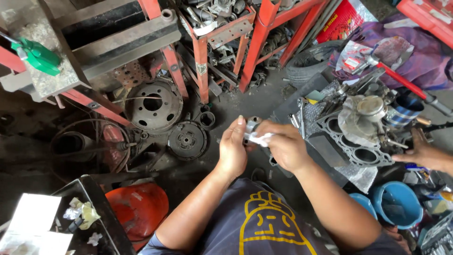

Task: The person cleans a small metal component with a white cloth, then uses a green oil can to lubricate the inside of an engine cylinder block. They subsequently lubricate a piston and install a piston ring onto it.

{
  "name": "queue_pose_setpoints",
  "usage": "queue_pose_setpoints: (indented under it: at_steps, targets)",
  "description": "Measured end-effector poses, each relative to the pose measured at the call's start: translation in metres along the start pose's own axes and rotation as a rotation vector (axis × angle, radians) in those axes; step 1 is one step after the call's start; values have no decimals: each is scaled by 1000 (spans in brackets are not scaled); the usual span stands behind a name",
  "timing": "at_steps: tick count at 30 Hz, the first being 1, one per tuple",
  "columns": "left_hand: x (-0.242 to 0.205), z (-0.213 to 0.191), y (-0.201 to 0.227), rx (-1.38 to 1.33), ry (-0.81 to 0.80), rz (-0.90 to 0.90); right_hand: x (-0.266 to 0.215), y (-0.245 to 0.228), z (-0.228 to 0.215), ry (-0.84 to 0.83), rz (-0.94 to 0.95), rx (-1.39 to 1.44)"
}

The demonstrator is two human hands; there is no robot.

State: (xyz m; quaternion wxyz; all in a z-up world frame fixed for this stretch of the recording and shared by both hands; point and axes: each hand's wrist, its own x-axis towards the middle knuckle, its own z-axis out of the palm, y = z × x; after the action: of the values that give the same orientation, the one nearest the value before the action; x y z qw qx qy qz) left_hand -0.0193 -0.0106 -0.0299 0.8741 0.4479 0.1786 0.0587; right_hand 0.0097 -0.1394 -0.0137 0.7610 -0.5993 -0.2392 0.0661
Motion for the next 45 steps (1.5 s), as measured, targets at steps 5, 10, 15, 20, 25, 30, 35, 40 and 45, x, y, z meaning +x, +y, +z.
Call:
queue_pose_setpoints:
  at_steps: [5, 10, 15, 20, 25, 30, 35, 40, 45]
  targets:
    - [2, 22, 15, -282, -217, -56, -8, -3, -24, 357, 5, 112]
    - [2, 40, 15, -267, -297, -37, -4, -15, -41, 359, 68, 103]
    - [-5, 67, 26, -58, -207, 56, 16, -38, -42, 150, -25, -488]
    - [3, 64, 0, 210, -228, 214, 19, -21, -55, 190, -132, -589]
    - [18, 66, -11, 106, -265, 194, 16, -29, -56, 205, -346, -834]
    - [29, 66, -11, -504, -579, 38, 11, -42, -62, 273, -412, -333]
    - [34, 68, -12, -549, -628, 100, 8, -42, -61, 288, -350, -343]
    - [28, 71, 1, -462, -556, 94, 3, -53, -49, 88, -399, -468]
    - [19, 72, 8, -200, -228, 50, 14, -47, -32, 139, -776, -1045]
